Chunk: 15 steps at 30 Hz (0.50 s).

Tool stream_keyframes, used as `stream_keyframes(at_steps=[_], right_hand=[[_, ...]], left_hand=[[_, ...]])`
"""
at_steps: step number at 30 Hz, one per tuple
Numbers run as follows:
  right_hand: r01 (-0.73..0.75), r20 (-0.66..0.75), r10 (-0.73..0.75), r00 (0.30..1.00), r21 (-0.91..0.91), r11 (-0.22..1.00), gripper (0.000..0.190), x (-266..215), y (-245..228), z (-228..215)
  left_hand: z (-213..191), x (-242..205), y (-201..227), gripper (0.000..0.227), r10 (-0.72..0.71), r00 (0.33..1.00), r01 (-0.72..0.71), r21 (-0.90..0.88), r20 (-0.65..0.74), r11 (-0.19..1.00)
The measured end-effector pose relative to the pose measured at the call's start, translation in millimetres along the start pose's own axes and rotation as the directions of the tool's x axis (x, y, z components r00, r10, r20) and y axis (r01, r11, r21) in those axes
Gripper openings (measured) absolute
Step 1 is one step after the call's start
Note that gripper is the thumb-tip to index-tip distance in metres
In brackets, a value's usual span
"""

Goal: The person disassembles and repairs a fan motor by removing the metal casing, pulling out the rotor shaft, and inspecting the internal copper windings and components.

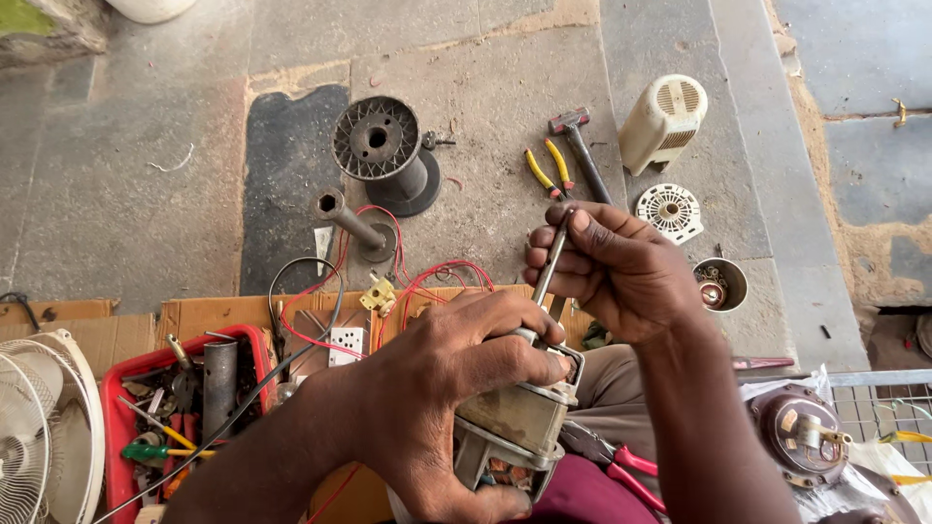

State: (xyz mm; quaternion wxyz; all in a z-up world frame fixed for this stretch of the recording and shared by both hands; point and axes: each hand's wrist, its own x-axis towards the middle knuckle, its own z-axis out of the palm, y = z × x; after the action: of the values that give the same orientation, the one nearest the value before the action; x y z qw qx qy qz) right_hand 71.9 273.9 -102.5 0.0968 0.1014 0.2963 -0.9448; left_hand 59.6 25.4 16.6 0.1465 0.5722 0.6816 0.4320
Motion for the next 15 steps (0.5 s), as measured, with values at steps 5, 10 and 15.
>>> stream_keyframes(at_steps=[5,10,15], right_hand=[[0.052,0.053,-0.054,0.997,0.043,0.998,0.011,-6,-19,-9],[-0.019,-0.072,0.012,0.997,-0.095,0.995,0.028,-18,-26,20],[-0.060,0.047,0.058,0.997,0.059,0.996,0.029,-15,-5,35]], left_hand=[[0,-3,-7,0.070,0.011,1.000,-0.011,0.018,0.006,1.000],[-5,4,-7,0.077,0.058,0.998,-0.059,0.037,0.019,0.998],[-3,8,-6,0.075,0.026,0.999,-0.024,-0.054,0.025,0.998]])
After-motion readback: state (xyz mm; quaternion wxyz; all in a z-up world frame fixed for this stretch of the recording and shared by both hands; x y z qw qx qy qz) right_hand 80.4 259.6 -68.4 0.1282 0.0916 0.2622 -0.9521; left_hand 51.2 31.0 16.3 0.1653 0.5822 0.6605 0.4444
